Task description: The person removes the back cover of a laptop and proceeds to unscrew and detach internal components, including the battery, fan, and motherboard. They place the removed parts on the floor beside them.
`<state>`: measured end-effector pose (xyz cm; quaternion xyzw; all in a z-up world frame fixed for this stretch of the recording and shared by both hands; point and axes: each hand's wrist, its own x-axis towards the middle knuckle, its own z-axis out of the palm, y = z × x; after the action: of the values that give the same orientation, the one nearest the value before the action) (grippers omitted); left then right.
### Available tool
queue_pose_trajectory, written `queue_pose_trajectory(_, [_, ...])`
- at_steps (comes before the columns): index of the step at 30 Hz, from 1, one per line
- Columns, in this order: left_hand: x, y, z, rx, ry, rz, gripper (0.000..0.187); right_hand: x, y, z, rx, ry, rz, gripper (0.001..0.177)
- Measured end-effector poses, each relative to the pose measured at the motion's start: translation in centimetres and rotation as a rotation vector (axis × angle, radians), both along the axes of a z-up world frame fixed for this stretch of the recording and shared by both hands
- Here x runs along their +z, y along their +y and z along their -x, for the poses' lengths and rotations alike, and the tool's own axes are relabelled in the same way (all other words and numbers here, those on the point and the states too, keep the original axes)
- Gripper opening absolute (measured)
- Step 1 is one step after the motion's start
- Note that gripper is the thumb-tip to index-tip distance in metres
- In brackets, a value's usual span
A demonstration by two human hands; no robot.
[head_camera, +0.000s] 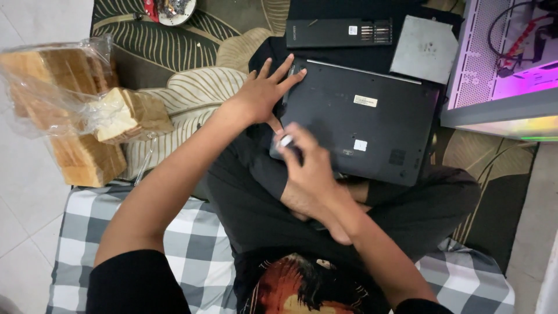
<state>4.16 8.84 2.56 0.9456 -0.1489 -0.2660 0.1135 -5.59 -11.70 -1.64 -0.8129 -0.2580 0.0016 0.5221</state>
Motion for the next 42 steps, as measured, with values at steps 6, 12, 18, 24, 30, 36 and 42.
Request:
queue_pose_trajectory(6, [-2.2, 2.3, 0.1, 0.061, 0.017, 0.447, 0.153, 2.1, 1.5, -6.3, -0.012, -0.110, -0.221, 0.065])
queue_pose_trajectory(12, [0.7, 1.0, 1.3, 0.156, -0.025, 0.401, 0.145, -0.1, 2.6, -8.2, 0.035, -0.269, -0.143, 0.060])
queue_pose_trajectory(18, [1.5, 1.3, 1.2, 0.130, -0.016, 0.493, 0.135, -2.6, 2.8, -8.8, 0.008, -0.567, -0.012, 0.060])
queue_pose_trajectory(24, [2.0, 1.1, 1.3, 0.131, 0.007, 0.451, 0.120, -3.1, 3.2, -8.9, -0.029, -0.699, 0.082, 0.063])
queue_pose_trajectory(30, [2.8, 0.8, 1.4, 0.157, 0.007, 0.432, 0.118, -4.0, 3.5, -8.6, -0.140, -0.589, -0.219, 0.076])
queue_pose_trajectory(36, [2.6, 0.4, 1.4, 0.175, 0.000, 0.391, 0.120, -0.7, 2.4, -14.2, -0.177, -0.206, -0.301, 0.079])
queue_pose_trajectory(42, [-0.9, -1.2, -0.5, 0.090, 0.126, 0.019, 0.144, -0.5, 3.0, -16.9, 0.022, -0.268, -0.010, 0.066])
